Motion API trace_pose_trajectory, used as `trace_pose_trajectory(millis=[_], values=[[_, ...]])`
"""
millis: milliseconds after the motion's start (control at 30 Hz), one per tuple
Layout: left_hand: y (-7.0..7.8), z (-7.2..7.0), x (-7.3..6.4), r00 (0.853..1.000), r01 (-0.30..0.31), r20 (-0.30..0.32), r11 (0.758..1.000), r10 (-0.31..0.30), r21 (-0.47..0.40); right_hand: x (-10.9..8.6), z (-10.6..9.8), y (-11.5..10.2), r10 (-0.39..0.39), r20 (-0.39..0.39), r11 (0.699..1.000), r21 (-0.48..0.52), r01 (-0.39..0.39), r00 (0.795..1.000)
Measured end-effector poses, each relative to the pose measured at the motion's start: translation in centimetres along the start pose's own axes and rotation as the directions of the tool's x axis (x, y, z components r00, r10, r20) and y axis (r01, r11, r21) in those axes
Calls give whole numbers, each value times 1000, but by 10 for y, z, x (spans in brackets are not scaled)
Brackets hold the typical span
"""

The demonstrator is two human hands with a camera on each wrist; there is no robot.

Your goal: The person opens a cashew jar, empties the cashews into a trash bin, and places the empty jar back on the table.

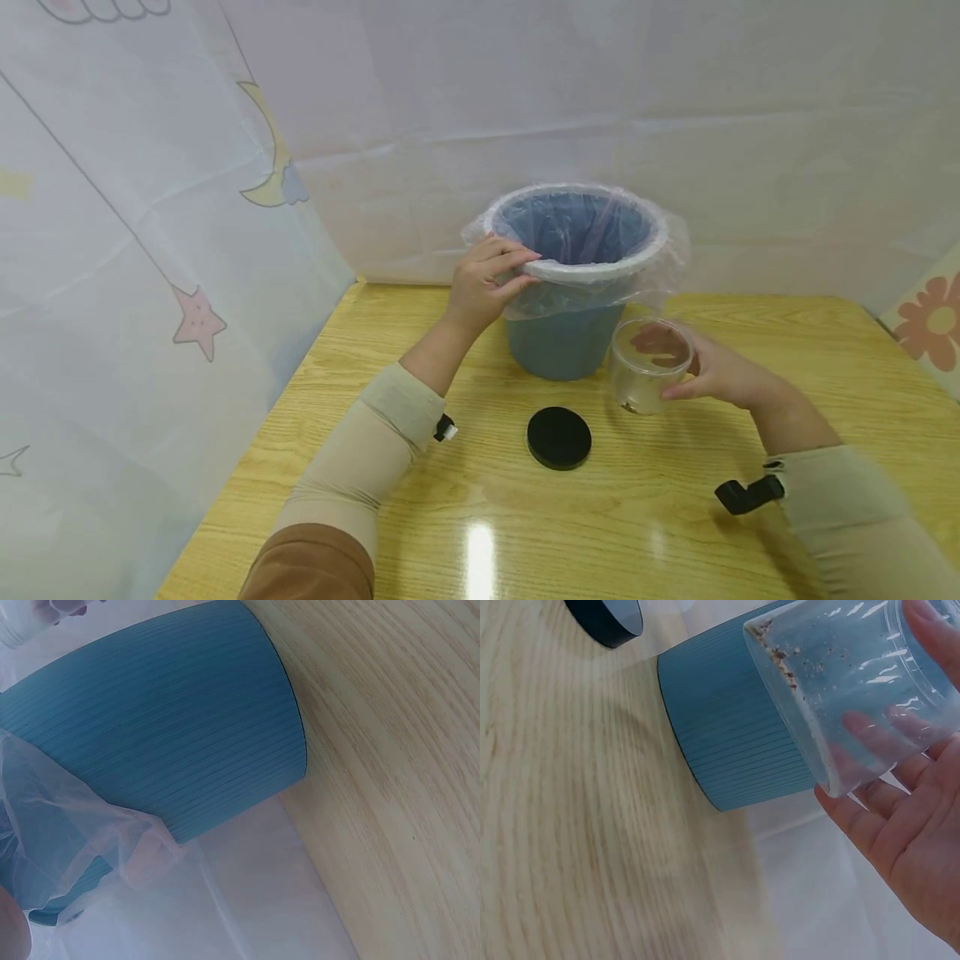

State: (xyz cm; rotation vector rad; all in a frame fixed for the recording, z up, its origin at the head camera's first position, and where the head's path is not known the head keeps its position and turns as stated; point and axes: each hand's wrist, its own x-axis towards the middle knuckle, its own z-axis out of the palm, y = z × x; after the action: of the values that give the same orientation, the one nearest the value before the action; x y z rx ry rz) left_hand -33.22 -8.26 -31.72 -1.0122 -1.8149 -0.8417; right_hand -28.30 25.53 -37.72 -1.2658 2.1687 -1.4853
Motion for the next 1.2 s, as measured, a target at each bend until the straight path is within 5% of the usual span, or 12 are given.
trace_pose_trajectory(millis=[1200], values=[[-3,2,-1,1000,3,-1,1000,-3,-4,-8,24,39,128,143,987,81,-140,981]])
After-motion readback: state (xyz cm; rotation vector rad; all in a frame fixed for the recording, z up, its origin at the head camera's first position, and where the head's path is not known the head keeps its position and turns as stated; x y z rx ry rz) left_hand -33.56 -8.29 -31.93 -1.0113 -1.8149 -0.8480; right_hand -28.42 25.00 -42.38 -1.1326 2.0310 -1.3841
